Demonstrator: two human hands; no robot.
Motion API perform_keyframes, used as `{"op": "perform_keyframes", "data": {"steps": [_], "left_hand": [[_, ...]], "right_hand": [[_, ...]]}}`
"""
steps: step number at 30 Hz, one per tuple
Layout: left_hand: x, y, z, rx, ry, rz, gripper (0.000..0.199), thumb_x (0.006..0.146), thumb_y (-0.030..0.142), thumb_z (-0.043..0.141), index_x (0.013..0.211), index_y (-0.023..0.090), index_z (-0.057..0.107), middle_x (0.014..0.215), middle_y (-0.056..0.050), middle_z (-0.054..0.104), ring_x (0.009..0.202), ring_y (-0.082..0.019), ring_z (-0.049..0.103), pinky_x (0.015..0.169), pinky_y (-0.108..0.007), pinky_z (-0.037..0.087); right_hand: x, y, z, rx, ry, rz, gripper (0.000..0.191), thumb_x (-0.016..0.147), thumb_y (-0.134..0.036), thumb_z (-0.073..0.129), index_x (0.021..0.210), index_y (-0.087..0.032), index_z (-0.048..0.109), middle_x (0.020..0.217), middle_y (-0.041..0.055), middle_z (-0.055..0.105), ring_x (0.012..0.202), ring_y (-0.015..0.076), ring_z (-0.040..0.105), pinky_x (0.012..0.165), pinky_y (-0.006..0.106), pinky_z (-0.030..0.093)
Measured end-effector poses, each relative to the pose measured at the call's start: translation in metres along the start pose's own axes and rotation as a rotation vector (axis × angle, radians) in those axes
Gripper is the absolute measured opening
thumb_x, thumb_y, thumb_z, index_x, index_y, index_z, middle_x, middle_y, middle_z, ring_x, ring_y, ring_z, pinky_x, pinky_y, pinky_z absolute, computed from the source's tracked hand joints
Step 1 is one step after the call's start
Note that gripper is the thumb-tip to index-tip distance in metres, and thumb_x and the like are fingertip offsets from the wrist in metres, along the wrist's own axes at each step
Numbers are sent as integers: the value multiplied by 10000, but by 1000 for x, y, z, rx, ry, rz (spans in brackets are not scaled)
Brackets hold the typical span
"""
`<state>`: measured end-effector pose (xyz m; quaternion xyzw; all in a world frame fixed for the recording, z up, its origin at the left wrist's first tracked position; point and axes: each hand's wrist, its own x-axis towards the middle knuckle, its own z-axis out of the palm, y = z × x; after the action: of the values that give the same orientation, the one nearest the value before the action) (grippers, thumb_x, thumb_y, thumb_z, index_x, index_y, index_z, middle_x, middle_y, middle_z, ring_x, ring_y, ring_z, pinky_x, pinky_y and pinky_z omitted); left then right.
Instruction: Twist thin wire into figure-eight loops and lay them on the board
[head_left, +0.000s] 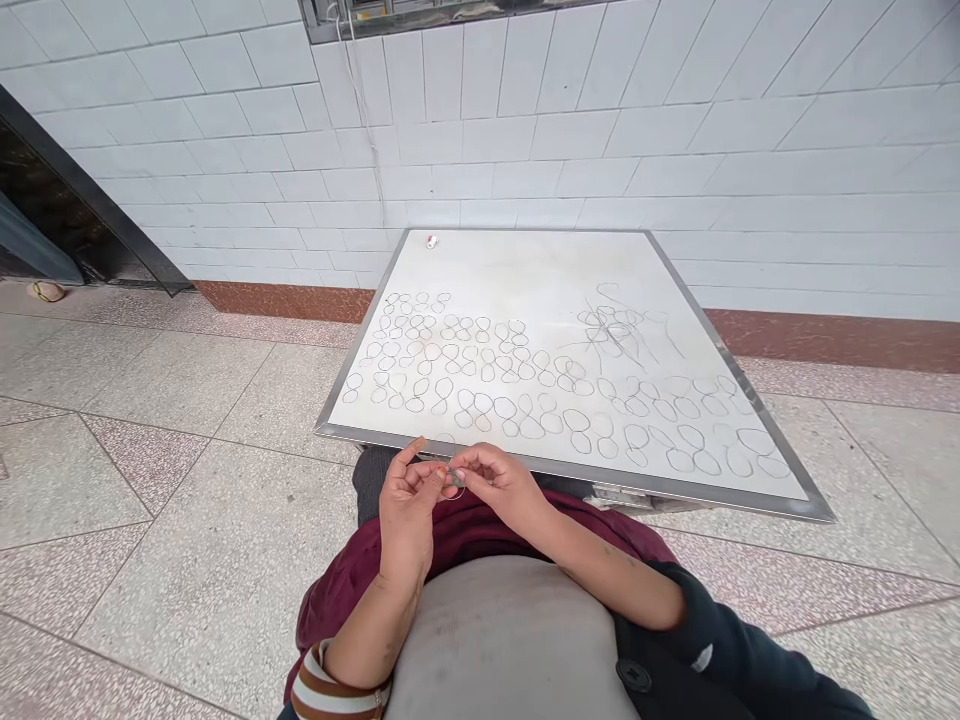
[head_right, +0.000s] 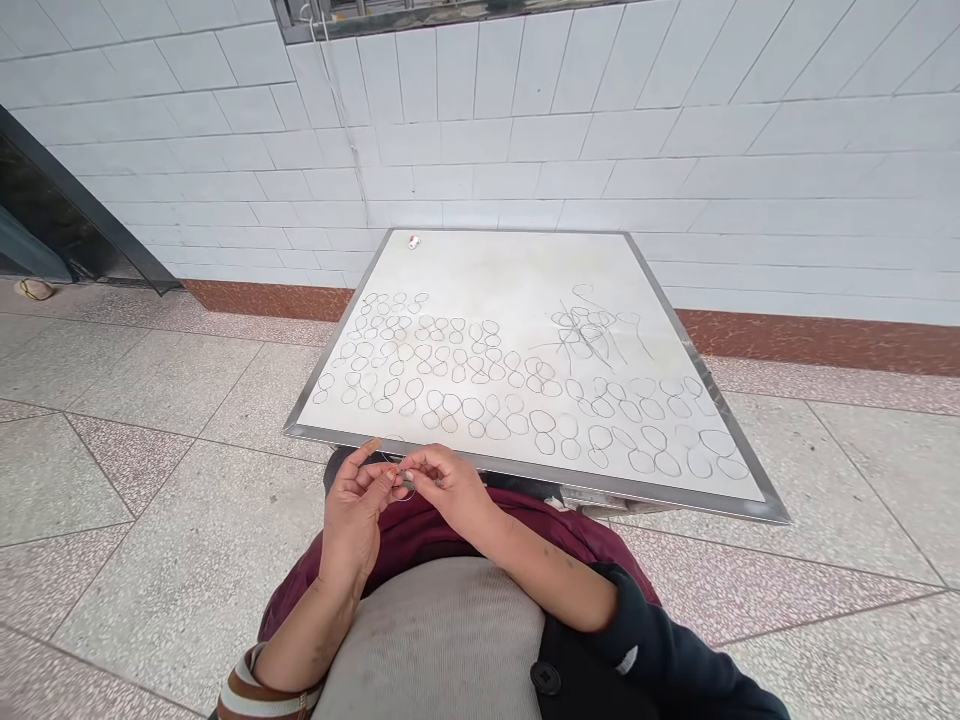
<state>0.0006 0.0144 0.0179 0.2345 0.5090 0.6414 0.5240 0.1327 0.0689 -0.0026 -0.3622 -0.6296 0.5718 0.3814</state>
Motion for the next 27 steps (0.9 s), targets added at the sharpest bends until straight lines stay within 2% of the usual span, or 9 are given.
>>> {"op": "perform_keyframes", "data": {"steps": [6, 12, 16, 21, 27], "left_hand": [[1, 1, 1, 29, -27, 7, 506, 745, 264, 750, 1218, 207, 579, 840, 6, 682, 722, -113, 638, 771, -305, 550], [4, 3, 2, 57, -15, 5, 496, 745, 265, 752, 1199, 184, 571, 767, 18, 668, 676, -113, 616, 696, -287, 548], [4, 4, 2, 40, 20, 5, 499, 749, 258, 747, 1207, 190, 559, 769, 20, 661, 715, -123, 611, 671, -278, 550], [4, 3, 1, -2, 13, -9, 477, 748, 247, 745, 1189, 193, 569, 763, 27, 655, 691, -108, 609, 660, -253, 529], [4, 5, 3, -42, -31, -31, 466, 727, 222, 759, 1157, 178, 584, 736, 34, 657, 637, -94, 606, 681, -253, 511]], "right_hand": [[2, 4, -2, -89, 15, -40, 80, 848, -270, 572, 862, -251, 649, 848, 23, 635, 768, 176, 599, 695, 326, 476], [2, -3, -5, -241, 12, -102, 121, 850, -193, 552, 830, -256, 654, 814, 26, 641, 746, 179, 584, 672, 319, 451], [2, -2, -5, -191, 2, -73, 58, 868, -243, 573, 890, -245, 627, 839, 25, 638, 758, 173, 593, 702, 326, 471], [0, 0, -4, -82, -72, -31, 76, 864, -262, 591, 934, -239, 609, 857, 19, 643, 759, 161, 609, 693, 310, 489], [0, -4, -2, -167, -3, -44, 56, 840, -201, 568, 851, -229, 615, 798, 6, 624, 710, 145, 584, 634, 277, 461]]}}
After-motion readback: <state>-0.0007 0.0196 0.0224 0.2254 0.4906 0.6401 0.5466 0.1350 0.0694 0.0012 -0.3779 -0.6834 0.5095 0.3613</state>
